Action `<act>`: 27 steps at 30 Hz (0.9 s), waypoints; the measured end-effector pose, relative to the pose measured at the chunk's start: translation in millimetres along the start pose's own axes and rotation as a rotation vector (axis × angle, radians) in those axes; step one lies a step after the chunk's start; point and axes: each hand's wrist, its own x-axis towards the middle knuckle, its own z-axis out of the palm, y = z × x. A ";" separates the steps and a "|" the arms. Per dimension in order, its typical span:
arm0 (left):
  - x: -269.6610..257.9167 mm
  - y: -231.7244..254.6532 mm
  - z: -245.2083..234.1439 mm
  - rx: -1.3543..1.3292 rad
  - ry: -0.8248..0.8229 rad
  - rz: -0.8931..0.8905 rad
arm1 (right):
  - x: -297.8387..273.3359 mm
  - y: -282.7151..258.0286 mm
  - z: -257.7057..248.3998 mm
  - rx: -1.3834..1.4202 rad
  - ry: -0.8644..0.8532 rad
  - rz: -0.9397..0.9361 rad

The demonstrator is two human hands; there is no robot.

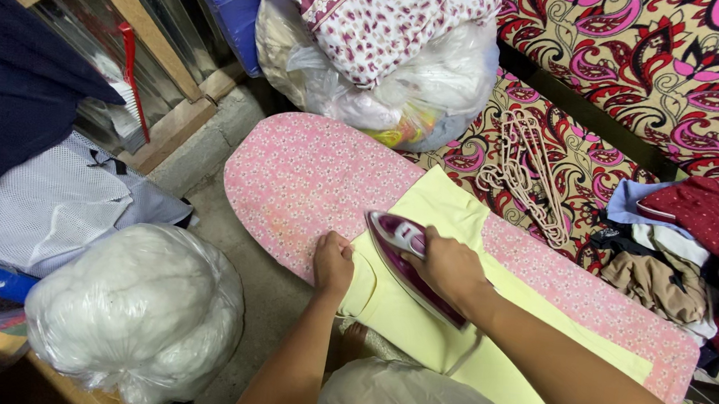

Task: The person irons a light yellow t-shirt on a pink floral ironing board. They repeatedly move the iron across the fabric, reposition the shirt, and smooth it with their hands.

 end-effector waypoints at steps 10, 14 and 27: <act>0.5 -18.0 13.2 0.003 0.016 0.048 | -93.1 149.7 23.3 -0.048 0.024 0.294; 0.7 -15.8 11.3 0.008 0.009 0.058 | -135.5 212.5 35.9 -0.045 0.044 0.460; -0.6 -10.0 6.1 -0.011 -0.024 0.025 | -114.9 174.6 16.0 -0.050 -0.171 0.297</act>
